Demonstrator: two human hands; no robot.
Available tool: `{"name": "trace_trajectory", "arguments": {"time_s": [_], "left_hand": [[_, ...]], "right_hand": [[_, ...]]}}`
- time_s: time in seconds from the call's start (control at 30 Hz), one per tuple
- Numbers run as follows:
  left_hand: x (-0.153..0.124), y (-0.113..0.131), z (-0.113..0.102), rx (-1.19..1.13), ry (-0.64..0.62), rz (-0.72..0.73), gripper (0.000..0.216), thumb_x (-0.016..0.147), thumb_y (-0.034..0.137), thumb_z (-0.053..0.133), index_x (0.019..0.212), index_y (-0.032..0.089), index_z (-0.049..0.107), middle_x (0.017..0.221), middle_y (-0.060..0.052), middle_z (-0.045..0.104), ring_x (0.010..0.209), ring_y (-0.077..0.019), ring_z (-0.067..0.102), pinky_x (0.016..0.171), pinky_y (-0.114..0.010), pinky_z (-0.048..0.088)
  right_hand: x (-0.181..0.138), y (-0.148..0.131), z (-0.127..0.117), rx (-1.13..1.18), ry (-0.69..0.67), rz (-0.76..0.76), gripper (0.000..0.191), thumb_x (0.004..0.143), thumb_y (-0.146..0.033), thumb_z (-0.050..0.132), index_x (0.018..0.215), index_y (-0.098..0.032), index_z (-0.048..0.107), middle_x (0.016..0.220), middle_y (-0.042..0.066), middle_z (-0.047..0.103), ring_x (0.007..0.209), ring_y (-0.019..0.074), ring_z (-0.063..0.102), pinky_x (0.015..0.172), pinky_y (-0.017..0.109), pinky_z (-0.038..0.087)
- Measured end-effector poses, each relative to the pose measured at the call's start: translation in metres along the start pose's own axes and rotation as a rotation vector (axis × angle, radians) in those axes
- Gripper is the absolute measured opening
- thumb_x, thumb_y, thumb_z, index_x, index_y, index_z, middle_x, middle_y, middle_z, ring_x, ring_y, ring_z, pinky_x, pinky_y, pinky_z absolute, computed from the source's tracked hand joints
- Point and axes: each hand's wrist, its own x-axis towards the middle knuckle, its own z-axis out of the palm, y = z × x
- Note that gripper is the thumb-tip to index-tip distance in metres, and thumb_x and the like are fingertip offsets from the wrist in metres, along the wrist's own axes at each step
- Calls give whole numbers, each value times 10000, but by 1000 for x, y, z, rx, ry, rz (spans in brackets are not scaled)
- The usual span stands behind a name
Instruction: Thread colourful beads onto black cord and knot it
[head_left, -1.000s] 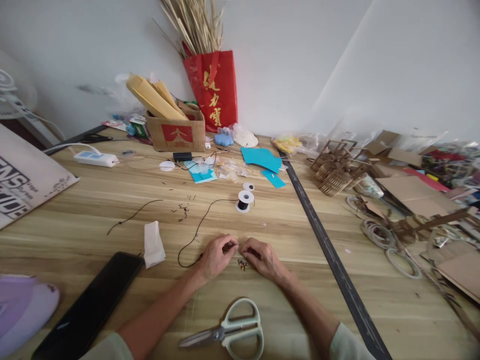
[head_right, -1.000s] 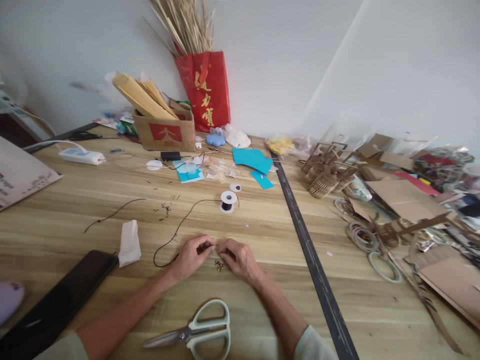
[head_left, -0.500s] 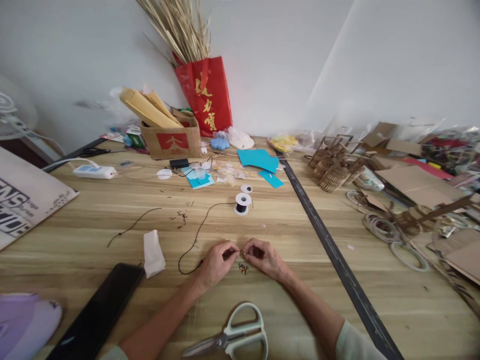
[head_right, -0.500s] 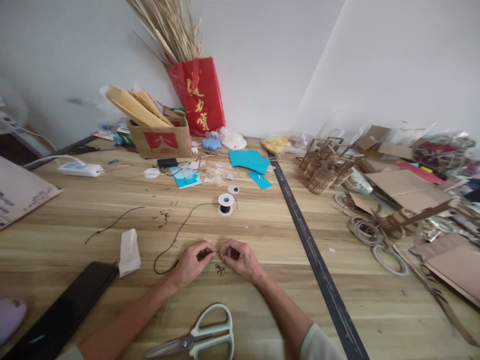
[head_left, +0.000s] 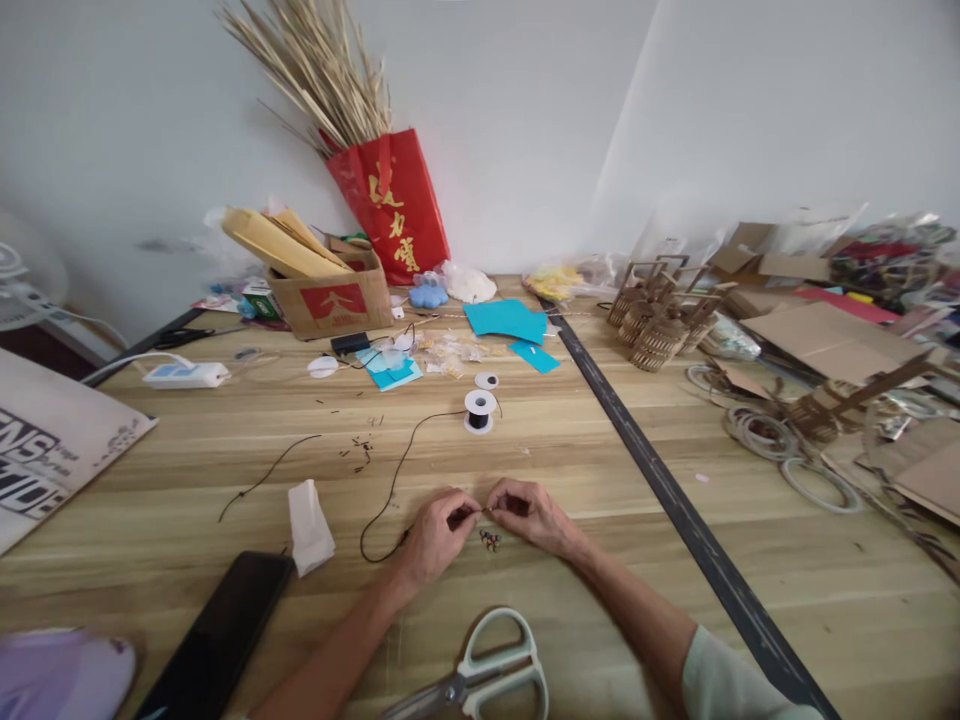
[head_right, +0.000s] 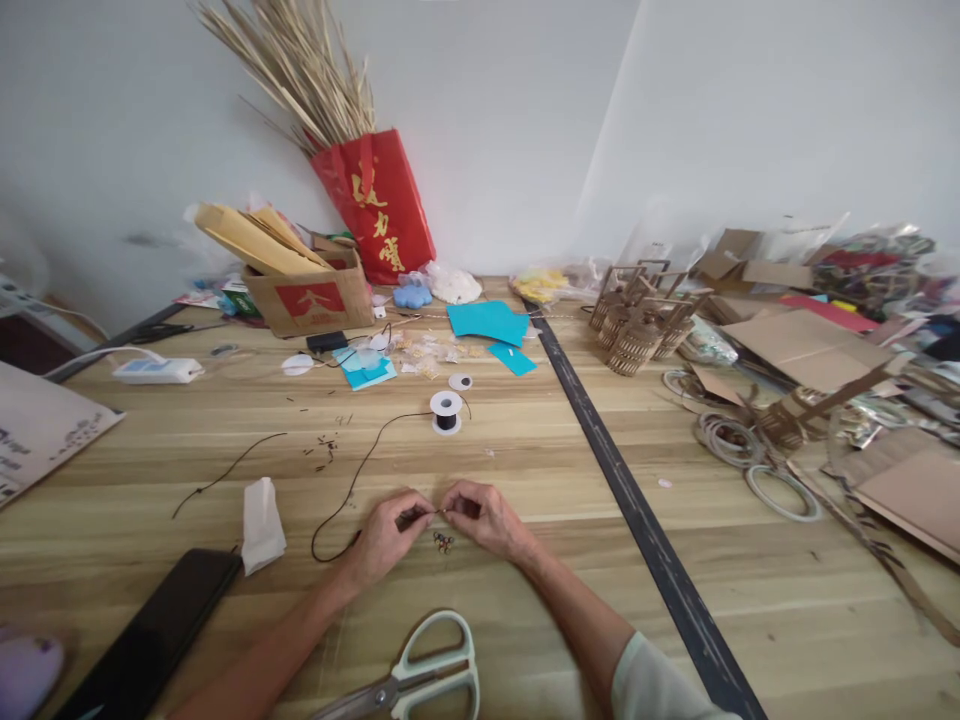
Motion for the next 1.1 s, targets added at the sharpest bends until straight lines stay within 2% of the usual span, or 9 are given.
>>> {"name": "trace_trajectory", "arguments": {"time_s": [1.1], "left_hand": [[0,2,-1,35,-20,16,104,770,112,573,727,166,650,742,-39,654,720,-158,595,684,-247,462]], "right_hand": [[1,-3,0,38,-6,52,163,799,-309,618,799,-146,619,622,-20,538,530,85,430,503,192,347]]}}
